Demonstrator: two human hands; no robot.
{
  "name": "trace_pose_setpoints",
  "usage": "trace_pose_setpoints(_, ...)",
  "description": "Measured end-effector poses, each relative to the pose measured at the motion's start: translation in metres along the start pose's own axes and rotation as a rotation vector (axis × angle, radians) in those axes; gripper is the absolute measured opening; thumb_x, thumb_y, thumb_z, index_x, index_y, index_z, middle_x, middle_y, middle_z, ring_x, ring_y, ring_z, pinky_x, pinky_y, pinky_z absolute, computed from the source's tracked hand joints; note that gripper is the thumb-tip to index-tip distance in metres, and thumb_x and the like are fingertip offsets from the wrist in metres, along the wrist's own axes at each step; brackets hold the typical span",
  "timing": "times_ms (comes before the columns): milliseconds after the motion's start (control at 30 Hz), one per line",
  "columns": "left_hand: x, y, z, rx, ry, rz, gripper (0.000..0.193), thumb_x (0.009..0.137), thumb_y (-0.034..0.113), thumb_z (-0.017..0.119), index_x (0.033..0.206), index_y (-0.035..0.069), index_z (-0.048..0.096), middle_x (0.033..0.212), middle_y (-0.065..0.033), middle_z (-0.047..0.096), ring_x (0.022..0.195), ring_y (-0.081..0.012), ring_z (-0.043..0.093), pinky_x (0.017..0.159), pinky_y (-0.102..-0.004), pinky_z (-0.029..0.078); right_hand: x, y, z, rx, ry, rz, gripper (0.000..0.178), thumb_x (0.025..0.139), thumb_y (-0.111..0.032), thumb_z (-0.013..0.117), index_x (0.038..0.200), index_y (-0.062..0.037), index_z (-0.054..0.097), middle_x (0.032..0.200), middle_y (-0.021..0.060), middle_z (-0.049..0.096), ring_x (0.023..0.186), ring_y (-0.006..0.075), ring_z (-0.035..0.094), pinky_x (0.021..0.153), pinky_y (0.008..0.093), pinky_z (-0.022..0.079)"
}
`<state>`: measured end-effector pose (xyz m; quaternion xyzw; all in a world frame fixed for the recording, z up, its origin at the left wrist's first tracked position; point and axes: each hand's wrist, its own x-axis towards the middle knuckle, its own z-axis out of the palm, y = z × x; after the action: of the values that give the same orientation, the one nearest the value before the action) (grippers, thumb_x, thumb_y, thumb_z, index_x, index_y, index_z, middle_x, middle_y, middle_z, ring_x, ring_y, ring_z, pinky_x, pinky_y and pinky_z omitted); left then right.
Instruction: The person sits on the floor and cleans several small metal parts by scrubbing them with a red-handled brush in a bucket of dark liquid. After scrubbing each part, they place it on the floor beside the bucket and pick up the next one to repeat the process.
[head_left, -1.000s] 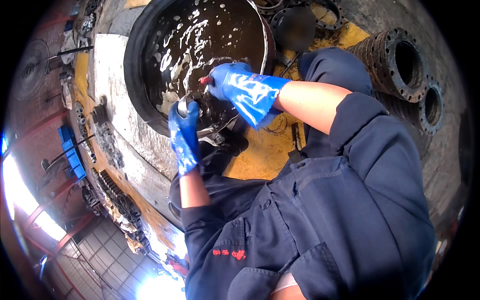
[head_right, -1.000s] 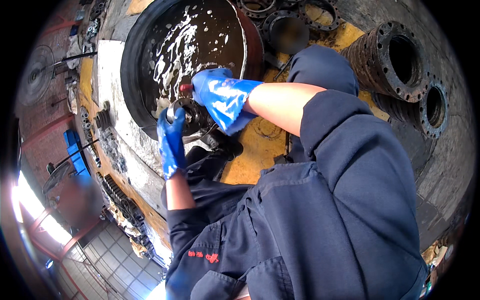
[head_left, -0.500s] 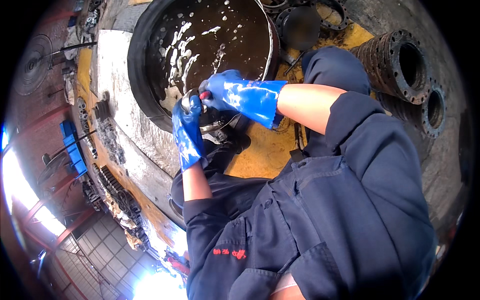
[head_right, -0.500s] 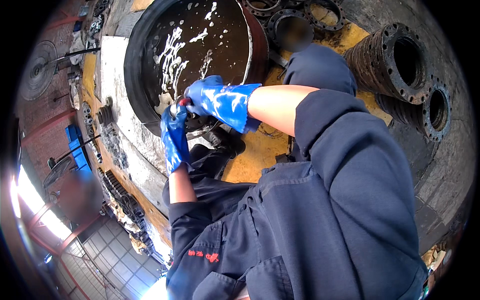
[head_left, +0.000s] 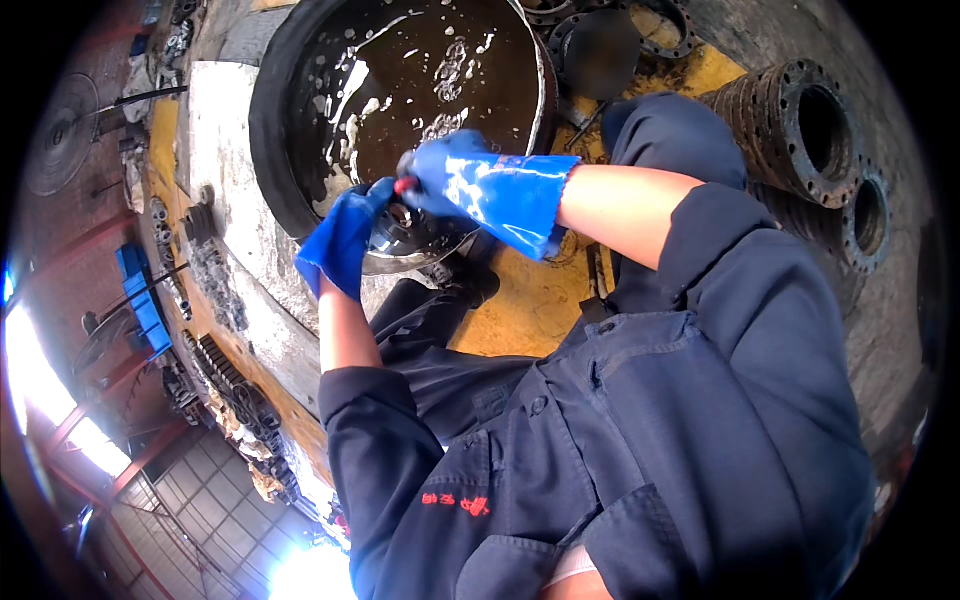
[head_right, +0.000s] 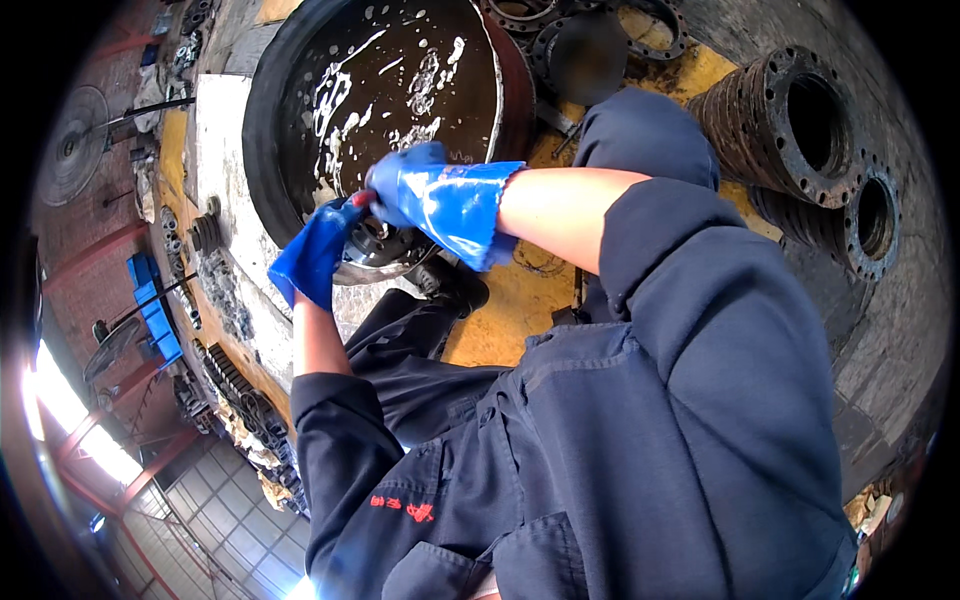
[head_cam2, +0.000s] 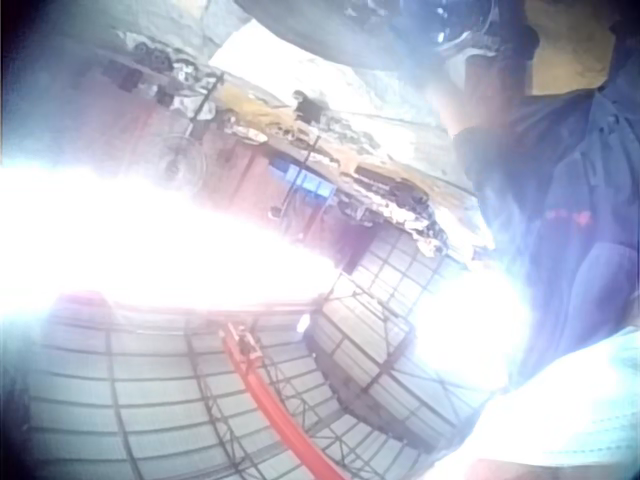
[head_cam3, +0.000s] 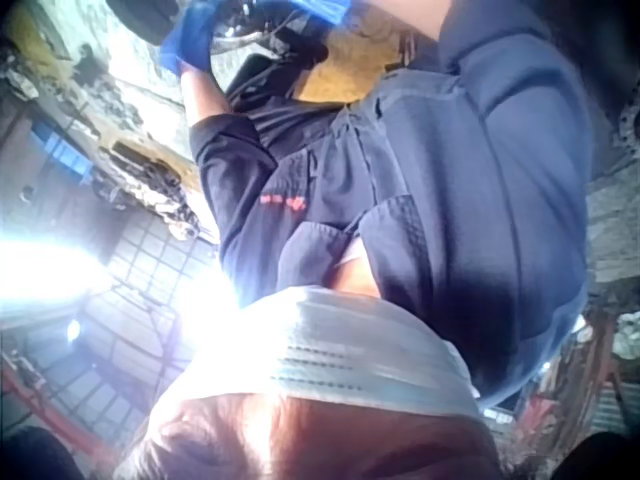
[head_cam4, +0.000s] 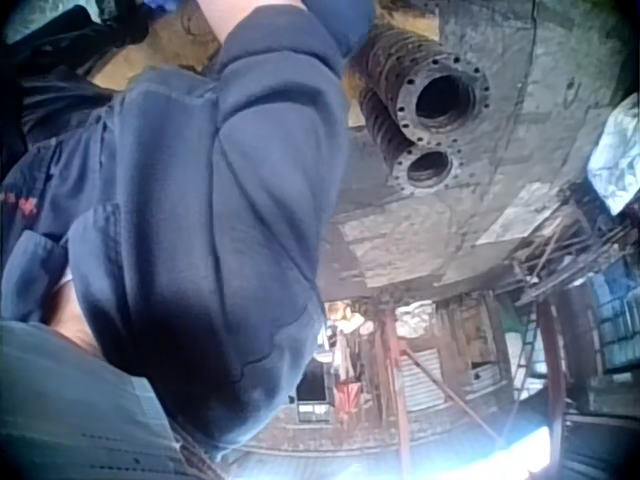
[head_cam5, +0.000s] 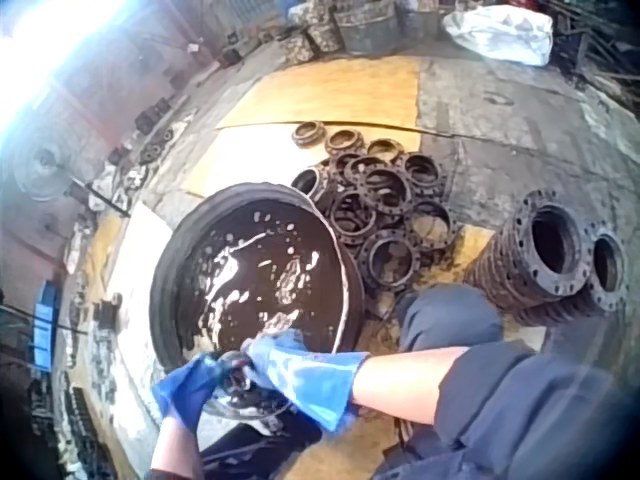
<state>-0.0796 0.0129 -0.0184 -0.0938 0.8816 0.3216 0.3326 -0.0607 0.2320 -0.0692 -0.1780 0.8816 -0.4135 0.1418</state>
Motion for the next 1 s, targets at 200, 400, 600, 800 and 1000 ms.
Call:
trace_pose_setpoints(200, 0.014, 0.001, -0.011, 0.038, -0.001, 0.037, 0.056, 0.099, 0.05, 0.066, 0.114, -0.003, 0.076, 0.1, -0.0123, 0.076, 0.089, -0.0192, 0.065, 0.084, -0.0358, 0.051, 0.006, 0.01, -0.028, -0.032, -0.228, 0.382, 0.029, 0.092, -0.04, 0.066, 0.105, -0.0176, 0.078, 0.106, 0.0083, 0.078, 0.103, 0.0323, 0.075, 0.094, 0.0403, 0.058)
trace_pose_setpoints(400, 0.017, 0.008, -0.02, 0.278, 0.058, -0.009, 0.057, 0.099, 0.051, 0.066, 0.114, -0.003, 0.076, 0.1, -0.0124, 0.076, 0.089, -0.0195, 0.066, 0.084, -0.0361, 0.051, -0.035, -0.001, -0.067, 0.711, -0.305, 0.189, 0.041, 0.092, -0.042, 0.067, 0.104, -0.0044, 0.076, 0.096, 0.0128, 0.074, 0.089, 0.0193, 0.066, 0.085, 0.0384, 0.048)
trace_pose_setpoints(600, 0.016, 0.014, -0.019, 0.363, 0.091, -0.015, 0.058, 0.098, 0.051, 0.067, 0.115, -0.004, 0.076, 0.1, -0.0125, 0.076, 0.089, -0.0197, 0.066, 0.084, -0.0365, 0.051, -0.002, -0.004, 0.004, 0.087, -0.057, -0.045, 0.023, 0.082, -0.031, 0.079, 0.102, -0.0194, 0.079, 0.099, 0.0052, 0.078, 0.093, 0.028, 0.075, 0.085, 0.0389, 0.058)
trace_pose_setpoints(800, 0.015, 0.012, -0.017, 0.389, 0.1, -0.025, 0.059, 0.098, 0.052, 0.067, 0.116, -0.004, 0.076, 0.1, -0.0126, 0.076, 0.089, -0.02, 0.066, 0.085, -0.0369, 0.051, -0.011, -0.008, -0.042, 0.514, -0.268, 0.142, 0.031, 0.087, -0.039, 0.07, 0.102, -0.0125, 0.077, 0.088, 0.0069, 0.073, 0.081, 0.0191, 0.066, 0.077, 0.0368, 0.051)
trace_pose_setpoints(1000, 0.015, 0.022, -0.013, 0.416, 0.087, -0.028, 0.06, 0.097, 0.052, 0.068, 0.116, -0.004, 0.076, 0.1, -0.0127, 0.076, 0.089, -0.0202, 0.066, 0.085, -0.0372, 0.051, -0.016, -0.01, -0.046, 0.378, -0.36, 0.197, 0.032, 0.086, -0.041, 0.072, 0.105, -0.0156, 0.077, 0.097, 0.0099, 0.076, 0.087, 0.0267, 0.071, 0.08, 0.0414, 0.054)
